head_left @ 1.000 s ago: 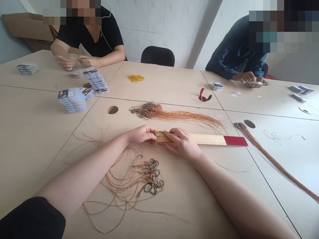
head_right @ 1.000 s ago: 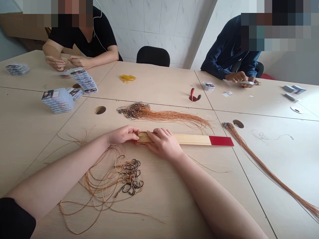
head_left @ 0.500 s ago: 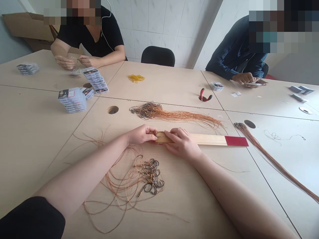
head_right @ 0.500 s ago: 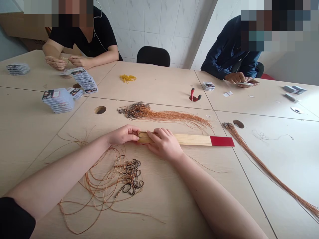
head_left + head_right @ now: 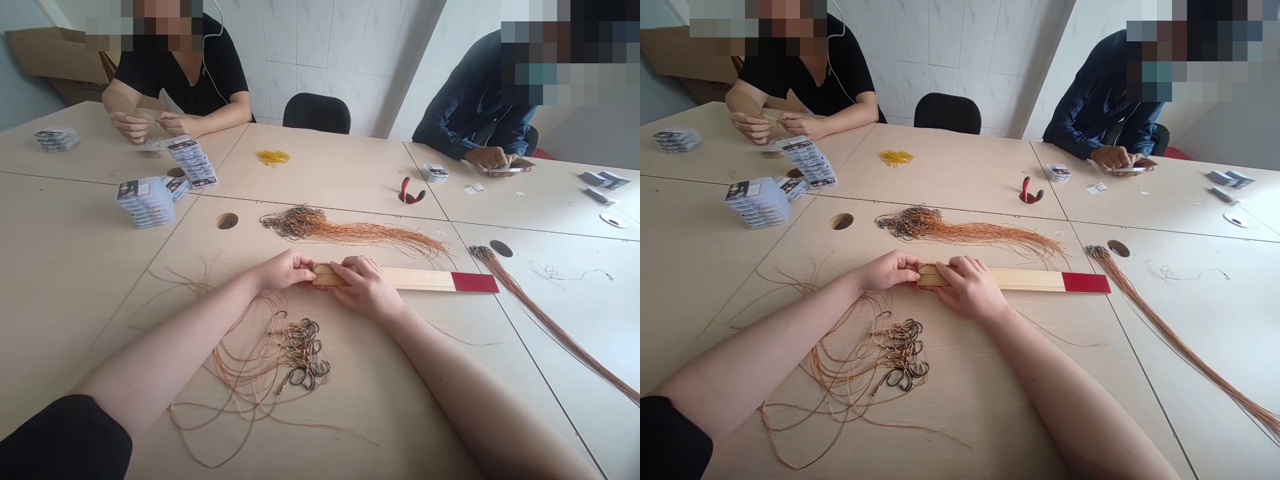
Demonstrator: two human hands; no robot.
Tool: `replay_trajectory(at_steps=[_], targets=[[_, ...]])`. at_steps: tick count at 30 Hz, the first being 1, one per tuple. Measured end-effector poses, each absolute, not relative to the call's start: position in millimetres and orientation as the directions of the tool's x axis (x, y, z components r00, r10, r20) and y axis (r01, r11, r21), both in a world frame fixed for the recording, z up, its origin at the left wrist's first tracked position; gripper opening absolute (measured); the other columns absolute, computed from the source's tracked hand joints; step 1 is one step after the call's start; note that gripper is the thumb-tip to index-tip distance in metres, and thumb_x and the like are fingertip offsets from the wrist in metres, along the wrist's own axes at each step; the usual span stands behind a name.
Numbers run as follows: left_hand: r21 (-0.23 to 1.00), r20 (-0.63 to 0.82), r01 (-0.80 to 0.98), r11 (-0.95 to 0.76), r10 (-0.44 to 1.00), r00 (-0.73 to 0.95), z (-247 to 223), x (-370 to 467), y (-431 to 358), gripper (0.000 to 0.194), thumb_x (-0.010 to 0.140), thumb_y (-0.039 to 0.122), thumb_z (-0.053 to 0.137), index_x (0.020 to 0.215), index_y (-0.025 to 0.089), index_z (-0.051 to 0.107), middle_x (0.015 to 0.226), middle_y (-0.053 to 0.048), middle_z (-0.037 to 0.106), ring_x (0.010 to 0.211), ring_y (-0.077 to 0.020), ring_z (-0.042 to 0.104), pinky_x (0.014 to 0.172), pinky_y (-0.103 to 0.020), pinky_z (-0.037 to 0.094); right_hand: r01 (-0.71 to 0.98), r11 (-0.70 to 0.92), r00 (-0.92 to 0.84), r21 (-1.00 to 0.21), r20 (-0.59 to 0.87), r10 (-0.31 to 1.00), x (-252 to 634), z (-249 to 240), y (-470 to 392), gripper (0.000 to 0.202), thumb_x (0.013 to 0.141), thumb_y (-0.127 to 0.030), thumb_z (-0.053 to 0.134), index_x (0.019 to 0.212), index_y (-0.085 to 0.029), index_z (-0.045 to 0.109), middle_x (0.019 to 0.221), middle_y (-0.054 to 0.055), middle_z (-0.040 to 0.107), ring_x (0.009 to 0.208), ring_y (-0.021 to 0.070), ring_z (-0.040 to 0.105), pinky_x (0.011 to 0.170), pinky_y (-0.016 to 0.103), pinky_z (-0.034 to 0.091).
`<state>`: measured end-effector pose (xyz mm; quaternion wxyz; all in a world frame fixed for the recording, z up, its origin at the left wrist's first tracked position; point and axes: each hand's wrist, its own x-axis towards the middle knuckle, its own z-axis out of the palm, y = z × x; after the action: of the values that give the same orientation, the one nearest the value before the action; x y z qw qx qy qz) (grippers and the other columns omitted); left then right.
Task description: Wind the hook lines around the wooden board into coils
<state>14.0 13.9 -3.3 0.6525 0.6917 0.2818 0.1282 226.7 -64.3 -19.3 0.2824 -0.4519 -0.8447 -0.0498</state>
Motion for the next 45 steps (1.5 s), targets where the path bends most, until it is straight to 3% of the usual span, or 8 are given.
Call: replay_trajectory(at_steps=[17,22,31,37,45], targets=[[0.985,-0.149,0.175,0.002,0.532,0.834,-2.0,12.8,12.4,0.01,0.076,0.02,0.058,0.081,0.011,0.057,0.075,-0.002,0.061,0.068,-0.009,0.056,0.065,-0.02,0.043,0.791,0.593,-0.428,-0.153,0.553,0.714,225.7,-19.3,-64.8,0.036,0.084,-0.036,0.053,0.115,-0.017,0.055,0.097,0.009,0.054,0.083,0.0186,0.051,0.076,0.034,0.044],[0.985,-0.056,0.136,-0.105,0.553,0.832,0.7,11.8,9.1,0.009,0.075,0.019,0.058,0.079,0.012,0.056,0.074,-0.001,0.061,0.067,-0.0093,0.055,0.062,-0.019,0.042,0.8,0.594,-0.433,-0.087,0.603,0.67,225.1,-17.6,-66.4,0.035,0.083,-0.033,0.055,0.114,-0.017,0.055,0.096,0.009,0.056,0.084,0.0189,0.05,0.075,0.033,0.043],[0.921,0.035,0.227,-0.318,0.645,0.763,0.0,13.5,2.2,0.009,0.071,0.016,0.053,0.079,0.012,0.057,0.069,0.001,0.056,0.062,-0.009,0.052,0.056,-0.019,0.041,0.798,0.602,-0.453,0.019,0.678,0.579,228.3,-17.8,-65.9,0.031,0.082,-0.029,0.059,0.111,-0.02,0.055,0.095,0.006,0.058,0.086,0.0175,0.051,0.075,0.032,0.041],[0.734,0.337,0.193,-0.651,0.595,0.73,5.7,13.0,-7.8,0.008,0.066,0.014,0.053,0.072,0.016,0.057,0.067,-0.001,0.057,0.063,-0.0111,0.051,0.062,-0.023,0.043,0.783,0.61,-0.489,0.123,0.728,0.48,231.3,-16.1,-68.6,0.032,0.082,-0.029,0.059,0.113,-0.024,0.053,0.097,0.005,0.059,0.089,0.0172,0.054,0.076,0.032,0.043],[0.527,0.358,0.312,-0.791,0.539,0.762,3.6,8.5,-17.3,0.005,0.057,0.019,0.054,0.058,0.022,0.05,0.06,-0.005,0.054,0.062,-0.0173,0.051,0.063,-0.03,0.044,0.723,0.685,-0.544,0.088,0.683,0.487,231.4,-15.0,-73.7,0.026,0.083,-0.031,0.059,0.108,-0.033,0.057,0.091,0.003,0.059,0.085,0.0164,0.057,0.072,0.034,0.046]])
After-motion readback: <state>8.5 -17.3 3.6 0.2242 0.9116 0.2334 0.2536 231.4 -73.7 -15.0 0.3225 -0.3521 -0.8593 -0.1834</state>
